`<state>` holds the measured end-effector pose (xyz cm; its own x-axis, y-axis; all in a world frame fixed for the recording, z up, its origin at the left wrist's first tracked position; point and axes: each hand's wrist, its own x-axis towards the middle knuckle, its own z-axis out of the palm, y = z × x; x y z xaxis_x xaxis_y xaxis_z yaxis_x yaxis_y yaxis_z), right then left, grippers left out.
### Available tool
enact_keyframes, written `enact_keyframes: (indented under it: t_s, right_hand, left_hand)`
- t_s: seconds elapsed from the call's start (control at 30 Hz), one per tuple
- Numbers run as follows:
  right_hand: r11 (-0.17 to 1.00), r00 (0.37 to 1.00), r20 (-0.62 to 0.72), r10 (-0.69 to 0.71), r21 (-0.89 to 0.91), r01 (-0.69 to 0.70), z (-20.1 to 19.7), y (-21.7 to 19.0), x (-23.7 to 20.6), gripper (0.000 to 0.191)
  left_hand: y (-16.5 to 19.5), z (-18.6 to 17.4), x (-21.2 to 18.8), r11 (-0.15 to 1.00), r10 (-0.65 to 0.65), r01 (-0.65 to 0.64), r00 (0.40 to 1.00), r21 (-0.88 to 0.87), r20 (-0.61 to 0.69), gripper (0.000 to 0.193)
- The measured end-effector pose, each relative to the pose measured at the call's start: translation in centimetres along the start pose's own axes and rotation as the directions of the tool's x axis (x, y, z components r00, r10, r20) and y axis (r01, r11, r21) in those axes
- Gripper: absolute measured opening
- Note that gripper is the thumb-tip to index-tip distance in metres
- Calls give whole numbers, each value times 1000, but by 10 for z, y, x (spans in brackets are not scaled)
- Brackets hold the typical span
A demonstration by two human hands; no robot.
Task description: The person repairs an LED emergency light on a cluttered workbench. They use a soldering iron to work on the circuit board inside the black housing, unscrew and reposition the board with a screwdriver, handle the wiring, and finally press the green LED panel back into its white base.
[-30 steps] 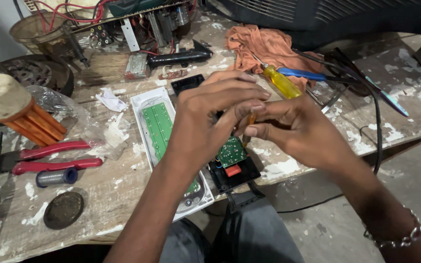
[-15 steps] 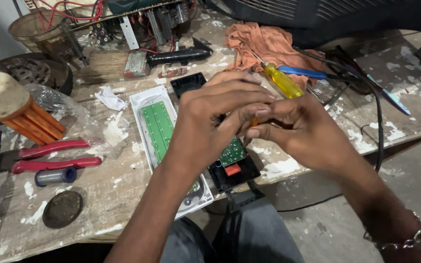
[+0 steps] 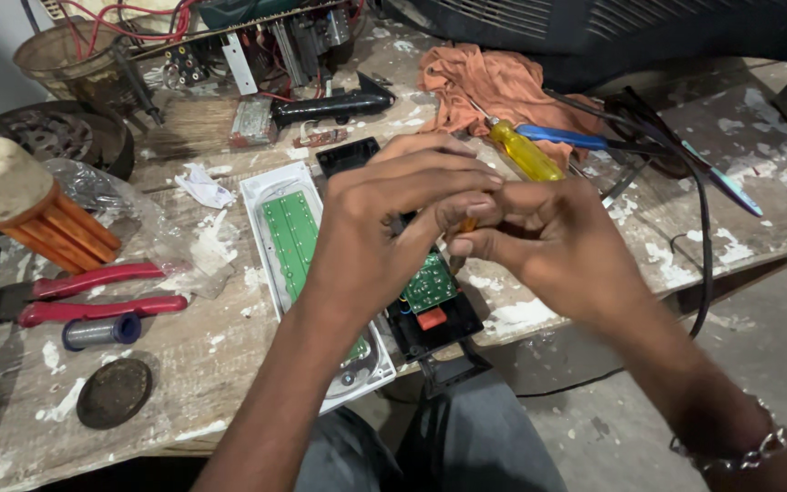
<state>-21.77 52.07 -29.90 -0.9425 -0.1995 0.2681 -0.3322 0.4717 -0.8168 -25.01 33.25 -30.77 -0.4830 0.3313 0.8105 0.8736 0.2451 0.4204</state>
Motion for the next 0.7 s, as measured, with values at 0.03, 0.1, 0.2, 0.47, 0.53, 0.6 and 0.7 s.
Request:
enact_keyframes:
  t_s: [0.03,0.1,0.2,0.47,0.53,0.6,0.7]
  right_hand:
    - [997,996,47,72,17,-72,-2,0,2,26]
    - [989,994,79,72,122,-81,-3,-1,2,27]
    - [988,998,-34,-46,146,51,4,-2,-9,28]
    - [994,994,-80,-79,72,85,10,4,-14,23]
    - [975,996,34,-78,212,69,0,5,-7,28]
    - [994,992,118,-44,104,32,-9,6,-3,22]
    - [987,993,52,-110,126,103,-4,6,-9,26]
  left_hand:
    - [0,0,-1,1000,-2,2,1000,3,3,18]
    - [-1,1,1,1000,18,-18,1000,21,-12,17]
    - [-1,2,2,1000,-22,22,1000,1,-17,17]
    - [3,3,-1,1000,4,-4,1000,-6,-9,19]
    - [3,3,0,1000,1,-1,1000,0,18,19]
    - [2,6,1,1000,18,-19,1000,15,13,16]
    - [1,8,3,1000,-2,2,1000,27,-8,17]
